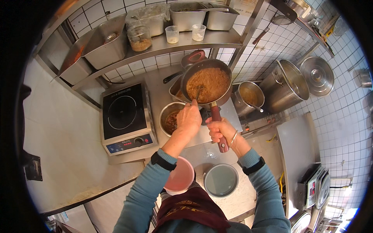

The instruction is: The person peels hard-boiled eggs one by one, rinses them under running water, and places them into a metal bowl. The person then transfers a cooked mixture from a pot into a bowl, retrieves a container of noodles from a refrigerator, and weighs a portion of noodles on a digital scale.

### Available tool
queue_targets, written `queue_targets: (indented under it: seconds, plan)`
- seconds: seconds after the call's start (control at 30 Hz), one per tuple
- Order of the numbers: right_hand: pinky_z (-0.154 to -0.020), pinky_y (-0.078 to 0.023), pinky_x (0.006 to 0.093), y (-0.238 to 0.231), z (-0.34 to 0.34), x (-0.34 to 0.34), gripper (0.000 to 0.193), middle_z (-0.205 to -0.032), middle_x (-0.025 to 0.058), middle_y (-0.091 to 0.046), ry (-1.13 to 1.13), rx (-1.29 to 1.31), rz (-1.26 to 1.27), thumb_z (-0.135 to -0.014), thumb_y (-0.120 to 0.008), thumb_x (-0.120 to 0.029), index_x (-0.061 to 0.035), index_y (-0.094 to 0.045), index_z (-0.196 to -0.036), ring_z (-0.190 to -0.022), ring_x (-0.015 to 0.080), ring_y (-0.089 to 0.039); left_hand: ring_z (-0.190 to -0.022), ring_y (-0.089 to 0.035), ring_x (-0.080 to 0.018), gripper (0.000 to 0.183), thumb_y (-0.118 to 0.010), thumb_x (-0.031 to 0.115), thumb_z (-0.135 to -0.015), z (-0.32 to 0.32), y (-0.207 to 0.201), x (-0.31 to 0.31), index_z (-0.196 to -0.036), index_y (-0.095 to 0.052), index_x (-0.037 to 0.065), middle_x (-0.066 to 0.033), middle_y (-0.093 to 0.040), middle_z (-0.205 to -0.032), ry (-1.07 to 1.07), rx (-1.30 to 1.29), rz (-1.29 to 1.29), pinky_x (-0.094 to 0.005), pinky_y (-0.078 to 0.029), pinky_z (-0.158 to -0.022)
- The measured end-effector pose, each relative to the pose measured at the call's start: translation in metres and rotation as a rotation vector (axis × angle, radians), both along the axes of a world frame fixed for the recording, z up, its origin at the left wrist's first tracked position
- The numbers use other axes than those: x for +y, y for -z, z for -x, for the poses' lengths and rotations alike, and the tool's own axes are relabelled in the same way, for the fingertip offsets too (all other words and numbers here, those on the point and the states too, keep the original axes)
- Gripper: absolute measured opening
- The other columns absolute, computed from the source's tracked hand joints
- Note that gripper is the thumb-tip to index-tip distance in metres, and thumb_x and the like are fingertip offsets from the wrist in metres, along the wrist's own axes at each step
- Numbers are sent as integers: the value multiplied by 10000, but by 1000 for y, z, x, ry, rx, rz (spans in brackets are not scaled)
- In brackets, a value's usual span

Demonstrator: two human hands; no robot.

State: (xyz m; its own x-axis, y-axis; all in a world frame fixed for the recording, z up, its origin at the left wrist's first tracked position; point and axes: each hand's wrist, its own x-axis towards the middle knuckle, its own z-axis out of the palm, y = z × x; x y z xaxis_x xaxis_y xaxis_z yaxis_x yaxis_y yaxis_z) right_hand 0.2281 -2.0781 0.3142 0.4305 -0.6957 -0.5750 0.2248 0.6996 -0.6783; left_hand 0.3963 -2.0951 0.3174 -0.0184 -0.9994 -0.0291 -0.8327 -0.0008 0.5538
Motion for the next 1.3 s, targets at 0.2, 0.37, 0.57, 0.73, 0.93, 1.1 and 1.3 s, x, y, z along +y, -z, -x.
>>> queue_targets:
  seconds: [0.2,0.37,0.57,0.73,0.93,1.1,1.3]
  plan:
    - [-354,-302,268,1,9,-32,194,-590,-35,-390,-9,83,5,-852,-593,-26,-47,-504,-1024,-392,70,-358,-839,-685,-376,426,-465,88,-911,-12,13,-23,-1328,-494,6,-225,-647,-1022,-73,21,139,-465,-554,-711]
    - [-340,-310,263,6,8,-48,151,-573,-41,-385,9,182,17,-865,-581,-12,-41,-514,-998,-374,65,-346,-839,-673,-392,405,-479,95,-917,-29,26,-46,-1307,-532,4,-233,-646,-1003,-65,87,231,-479,-541,-711]
    - [-363,-322,291,8,3,-61,172,-593,-15,-403,-2,263,27,-849,-577,-23,-34,-485,-994,-405,90,-373,-861,-630,-372,361,-521,179,-958,-22,44,-57,-1309,-569,110,-177,-615,-962,-3,250,314,-448,-508,-727]
    - [-362,-326,298,5,-5,-66,185,-588,-5,-415,2,336,43,-839,-589,-31,-31,-482,-990,-405,97,-383,-796,-591,-330,351,-562,124,-937,-19,55,-53,-1284,-603,159,-121,-562,-876,168,447,322,-419,-473,-701]
    - [-359,-327,309,5,-14,-68,189,-601,12,-430,11,438,73,-830,-596,-34,-23,-487,-984,-405,110,-390,-816,-593,-314,355,-555,56,-913,-39,67,-57,-1235,-651,170,-108,-583,-871,196,467,277,-407,-458,-720]
    - [-354,-337,323,8,-21,-68,203,-617,23,-443,16,479,80,-817,-598,-24,-18,-488,-988,-406,115,-397,-836,-601,-324,357,-536,57,-919,-52,77,-54,-1237,-650,171,-112,-592,-888,163,418,227,-413,-462,-728]
    - [-345,-346,322,16,-32,-64,215,-623,39,-461,41,542,125,-802,-592,-25,-12,-478,-984,-402,124,-415,-859,-605,-346,344,-522,75,-931,-66,91,-51,-1239,-645,169,-133,-596,-903,60,405,207,-437,-474,-752]
